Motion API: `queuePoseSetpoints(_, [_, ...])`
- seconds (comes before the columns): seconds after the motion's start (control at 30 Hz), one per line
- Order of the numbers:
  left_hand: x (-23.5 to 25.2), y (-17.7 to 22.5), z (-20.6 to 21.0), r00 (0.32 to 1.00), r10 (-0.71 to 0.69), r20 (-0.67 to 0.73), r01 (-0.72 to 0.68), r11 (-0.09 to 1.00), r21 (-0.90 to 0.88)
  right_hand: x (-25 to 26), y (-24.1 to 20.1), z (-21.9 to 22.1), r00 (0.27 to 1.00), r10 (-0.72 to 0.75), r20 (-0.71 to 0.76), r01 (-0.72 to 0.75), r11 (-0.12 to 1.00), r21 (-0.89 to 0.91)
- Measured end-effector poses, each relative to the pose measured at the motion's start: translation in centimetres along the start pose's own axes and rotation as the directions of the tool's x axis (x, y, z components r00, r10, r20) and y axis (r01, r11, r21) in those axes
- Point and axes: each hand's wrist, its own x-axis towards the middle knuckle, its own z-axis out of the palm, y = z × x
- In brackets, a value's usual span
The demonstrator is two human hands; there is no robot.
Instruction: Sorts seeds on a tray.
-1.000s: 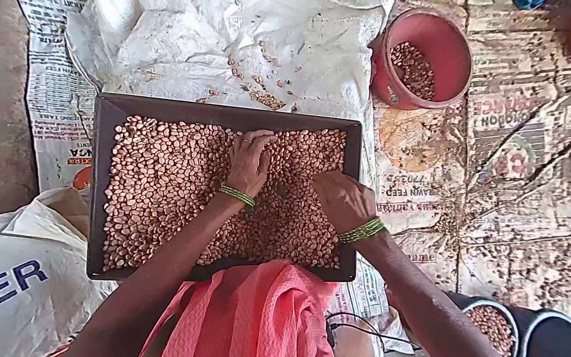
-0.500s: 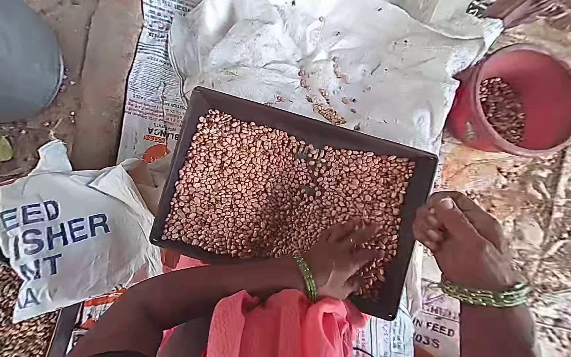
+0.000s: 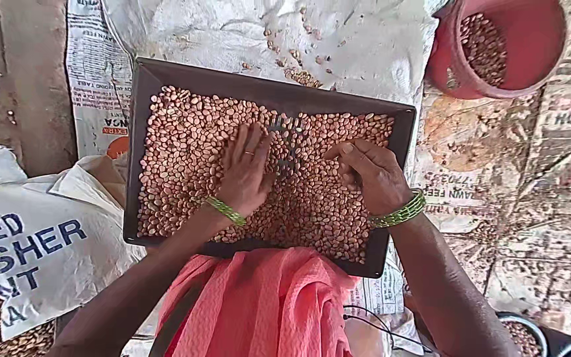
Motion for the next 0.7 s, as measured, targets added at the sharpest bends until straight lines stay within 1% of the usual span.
queuePoseSetpoints(0.03, [0.5,1.1,1.7,0.998,0.002,-0.055,-0.005,0.998,-0.055,-0.1,0.0,-0.2,1.0,0.005,-0.029,-0.006,1.0,-0.018])
queuePoseSetpoints(0.07, [0.8,2.5,3.0,0.997,0.003,-0.076,-0.012,0.994,-0.112,-0.2,0.0,-0.5,0.998,0.007,-0.054,-0.009,0.999,-0.033])
queuePoseSetpoints(0.1, [0.9,4.4,3.8,0.999,0.014,-0.031,-0.019,0.986,-0.164,-0.3,0.0,-0.8,0.997,-0.001,-0.077,-0.003,0.999,-0.046])
queuePoseSetpoints(0.17, [-0.2,8.5,4.1,0.984,0.086,0.157,-0.039,0.959,-0.28,-0.4,-0.1,-1.6,0.994,-0.027,-0.11,0.02,0.998,-0.06])
queuePoseSetpoints(0.2, [-1.2,10.1,3.6,0.949,0.153,0.275,-0.05,0.936,-0.349,-0.5,-0.2,-1.9,0.992,-0.033,-0.124,0.026,0.998,-0.055])
queuePoseSetpoints(0.23, [-2.4,11.1,2.7,0.889,0.241,0.391,-0.067,0.91,-0.409,-0.7,-0.2,-2.2,0.991,-0.036,-0.129,0.03,0.998,-0.052])
queuePoseSetpoints(0.27, [-3.5,11.5,1.6,0.812,0.336,0.477,-0.097,0.884,-0.458,-0.8,-0.2,-2.4,0.991,-0.042,-0.13,0.034,0.998,-0.059])
queuePoseSetpoints(0.33, [-5.2,10.5,-0.3,0.704,0.495,0.508,-0.19,0.821,-0.538,-0.7,0.0,-2.3,0.991,-0.048,-0.126,0.033,0.993,-0.116])
queuePoseSetpoints(0.37, [-5.9,9.4,-1.1,0.698,0.528,0.484,-0.226,0.803,-0.552,-0.6,0.1,-2.0,0.992,-0.054,-0.118,0.034,0.985,-0.168])
queuePoseSetpoints(0.4, [-6.4,8.2,-1.8,0.73,0.515,0.45,-0.249,0.813,-0.526,-0.5,0.2,-1.5,0.993,-0.066,-0.094,0.043,0.972,-0.229])
queuePoseSetpoints(0.43, [-6.8,6.9,-2.4,0.786,0.462,0.411,-0.261,0.85,-0.458,-0.4,0.2,-0.9,0.995,-0.081,-0.06,0.059,0.952,-0.301])
queuePoseSetpoints(0.47, [-7.0,5.6,-2.7,0.851,0.388,0.353,-0.263,0.898,-0.353,-0.4,0.2,-0.3,0.995,-0.097,-0.004,0.088,0.919,-0.383])
queuePoseSetpoints(0.5, [-7.1,4.4,-2.8,0.895,0.321,0.309,-0.26,0.94,-0.223,-0.5,0.2,0.4,0.992,-0.107,0.062,0.124,0.885,-0.449])
queuePoseSetpoints(0.53, [-7.2,3.3,-2.7,0.924,0.268,0.274,-0.247,0.963,-0.108,-0.6,0.3,1.3,0.983,-0.129,0.129,0.177,0.849,-0.498])
queuePoseSetpoints(0.57, [-7.5,2.4,-2.6,0.935,0.237,0.262,-0.236,0.971,-0.037,-0.7,0.5,2.1,0.969,-0.143,0.203,0.233,0.804,-0.546])
queuePoseSetpoints(0.6, [-7.9,1.8,-2.7,0.935,0.227,0.274,-0.231,0.973,-0.019,-0.6,0.7,2.9,0.952,-0.142,0.27,0.282,0.745,-0.604])
queuePoseSetpoints(0.63, [-8.4,1.5,-2.9,0.923,0.225,0.312,-0.222,0.974,-0.044,-0.6,1.2,3.8,0.935,-0.166,0.315,0.342,0.667,-0.663])
queuePoseSetpoints(0.7, [-9.2,1.2,-3.6,0.914,0.225,0.339,-0.207,0.974,-0.089,-0.7,2.6,5.3,0.898,-0.26,0.354,0.439,0.488,-0.755])
